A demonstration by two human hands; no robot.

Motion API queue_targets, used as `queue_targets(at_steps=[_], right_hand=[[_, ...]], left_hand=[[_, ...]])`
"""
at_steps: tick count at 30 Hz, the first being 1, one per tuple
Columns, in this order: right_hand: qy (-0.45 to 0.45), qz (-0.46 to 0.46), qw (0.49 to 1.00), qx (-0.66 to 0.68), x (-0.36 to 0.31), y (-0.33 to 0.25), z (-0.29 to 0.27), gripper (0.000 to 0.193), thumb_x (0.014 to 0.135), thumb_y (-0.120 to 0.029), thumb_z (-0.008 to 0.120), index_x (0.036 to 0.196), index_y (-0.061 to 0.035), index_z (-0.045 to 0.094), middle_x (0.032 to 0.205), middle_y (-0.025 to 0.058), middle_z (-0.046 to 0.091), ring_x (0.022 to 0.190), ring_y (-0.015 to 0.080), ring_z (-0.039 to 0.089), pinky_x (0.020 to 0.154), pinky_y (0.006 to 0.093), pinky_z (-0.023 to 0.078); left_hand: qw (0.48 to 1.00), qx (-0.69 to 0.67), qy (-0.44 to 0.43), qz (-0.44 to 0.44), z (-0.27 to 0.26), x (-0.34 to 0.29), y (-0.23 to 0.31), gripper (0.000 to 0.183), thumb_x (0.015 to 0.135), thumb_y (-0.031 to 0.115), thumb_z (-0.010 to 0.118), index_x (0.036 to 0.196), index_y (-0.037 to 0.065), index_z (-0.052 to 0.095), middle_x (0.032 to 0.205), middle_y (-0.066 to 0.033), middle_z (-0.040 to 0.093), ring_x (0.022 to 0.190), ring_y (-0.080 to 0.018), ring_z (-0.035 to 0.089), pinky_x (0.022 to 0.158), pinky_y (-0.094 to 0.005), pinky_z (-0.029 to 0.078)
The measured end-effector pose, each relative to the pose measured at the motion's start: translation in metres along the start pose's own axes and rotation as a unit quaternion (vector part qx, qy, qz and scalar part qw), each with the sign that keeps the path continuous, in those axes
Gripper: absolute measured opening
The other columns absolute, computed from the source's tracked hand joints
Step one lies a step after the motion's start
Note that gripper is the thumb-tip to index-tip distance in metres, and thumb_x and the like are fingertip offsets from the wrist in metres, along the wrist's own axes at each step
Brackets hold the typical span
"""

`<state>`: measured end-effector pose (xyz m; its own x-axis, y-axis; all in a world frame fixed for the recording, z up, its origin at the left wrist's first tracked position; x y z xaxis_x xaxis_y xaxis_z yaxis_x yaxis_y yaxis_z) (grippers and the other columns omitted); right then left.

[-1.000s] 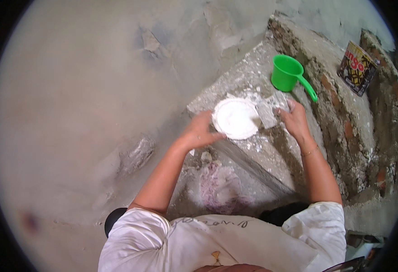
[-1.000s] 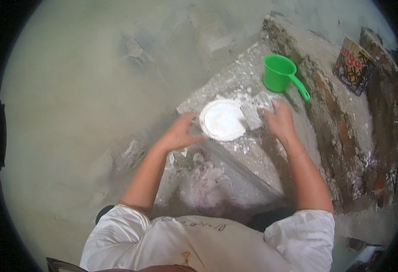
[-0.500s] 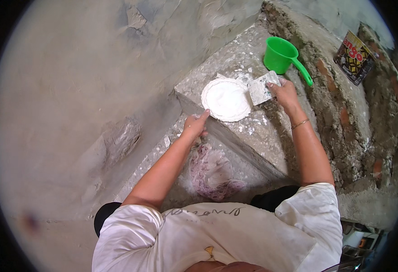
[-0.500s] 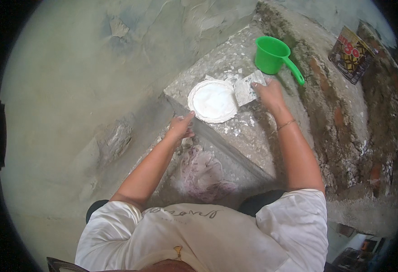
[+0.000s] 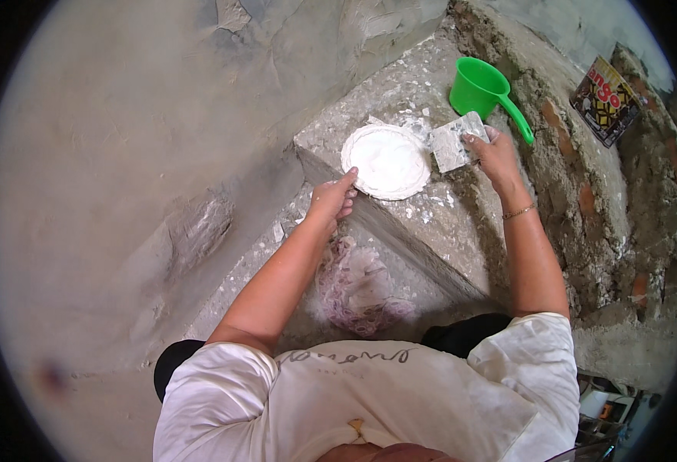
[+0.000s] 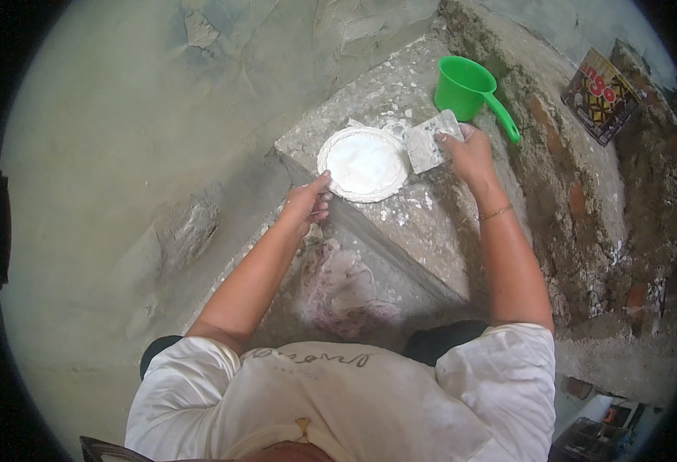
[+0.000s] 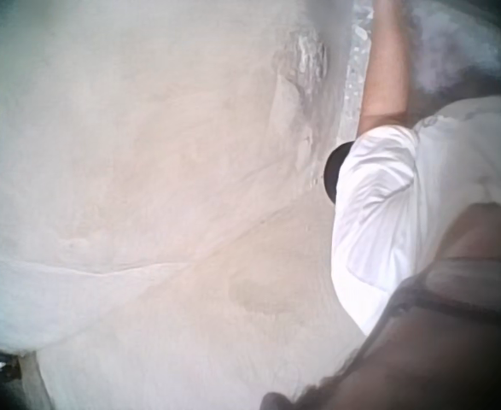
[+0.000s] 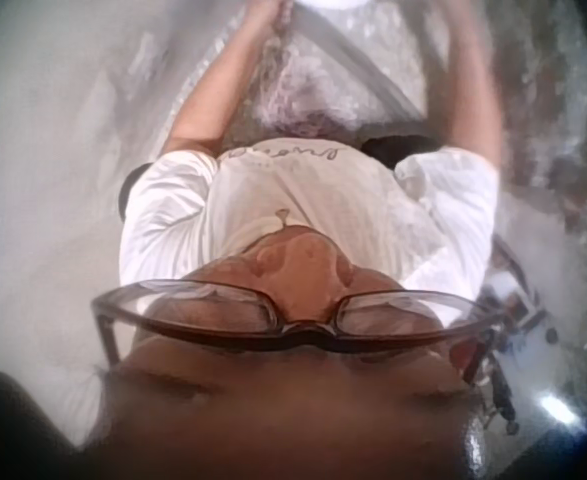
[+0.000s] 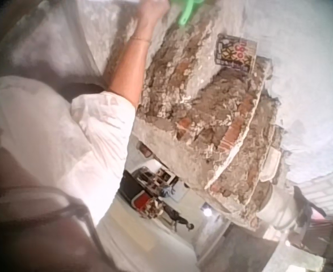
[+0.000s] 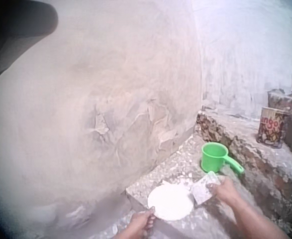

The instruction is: The person applies a white filler to a concrete wall using a putty knife. They scoop the material from a white plate, spread it across the wall surface, and smooth it with repetitive scraping motions.

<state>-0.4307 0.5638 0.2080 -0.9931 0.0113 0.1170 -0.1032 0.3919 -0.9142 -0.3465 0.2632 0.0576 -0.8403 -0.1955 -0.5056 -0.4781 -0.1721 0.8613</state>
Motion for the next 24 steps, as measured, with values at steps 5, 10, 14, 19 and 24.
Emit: queue_targets(at_steps=[5,10,14,19,24], right_hand=[[0.05,-0.052,0.997,0.013,0.008,-0.001,0.003,0.021,0.079,-0.01,0.065,0.098,0.0009,0.065,0.086,0.0032,0.066,0.073,0.009,0.058,0.064,0.0262,0.046],[0.079,-0.099,0.992,-0.001,0.026,0.016,0.017,0.026,0.079,-0.013,0.065,0.098,0.0035,0.062,0.087,0.0126,0.067,0.075,0.0188,0.06,0.069,0.0328,0.046],[0.029,-0.124,0.977,-0.171,0.034,0.015,0.032,0.031,0.076,-0.019,0.067,0.093,0.0061,0.06,0.086,0.0251,0.063,0.081,0.0355,0.061,0.073,0.0396,0.045],[0.007,-0.055,0.973,-0.225,0.028,0.023,0.036,0.032,0.074,-0.022,0.069,0.084,0.0073,0.059,0.081,0.0273,0.061,0.079,0.039,0.06,0.071,0.0416,0.045],[0.027,-0.028,0.982,-0.183,0.024,0.038,0.027,0.031,0.072,-0.021,0.071,0.08,0.0066,0.059,0.079,0.0253,0.062,0.076,0.0336,0.062,0.068,0.0415,0.045]], left_hand=[[0.999,-0.032,-0.013,-0.014,0.001,-0.004,-0.004,0.04,0.077,0.04,0.072,0.09,0.005,0.06,0.079,-0.0009,0.059,0.064,-0.009,0.05,0.056,-0.0237,0.048],[0.998,-0.06,-0.026,-0.01,0.005,-0.005,-0.007,0.034,0.079,0.032,0.072,0.094,0.004,0.06,0.081,-0.0007,0.06,0.066,-0.0089,0.051,0.06,-0.0234,0.052],[0.995,-0.081,-0.053,-0.015,0.008,-0.007,-0.009,0.031,0.08,0.027,0.071,0.096,0.003,0.06,0.083,-0.0012,0.06,0.068,-0.0089,0.052,0.063,-0.024,0.054],[0.982,-0.162,-0.098,-0.007,0.011,-0.002,-0.016,0.025,0.082,0.018,0.07,0.095,0.0,0.059,0.085,-0.0034,0.06,0.068,-0.0098,0.053,0.065,-0.0259,0.054],[0.981,-0.164,-0.107,-0.009,0.015,0.005,-0.019,0.023,0.081,0.015,0.07,0.094,0.0,0.059,0.085,-0.0041,0.06,0.068,-0.01,0.053,0.067,-0.0276,0.055]])
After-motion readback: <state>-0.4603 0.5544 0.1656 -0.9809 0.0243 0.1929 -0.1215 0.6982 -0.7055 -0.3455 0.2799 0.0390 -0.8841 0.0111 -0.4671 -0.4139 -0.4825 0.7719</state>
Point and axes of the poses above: each hand's wrist, its own x-axis towards the middle knuckle, its own z-axis out of the palm, y = z × x, the point moved 9 cm from there along x, towards the middle knuckle
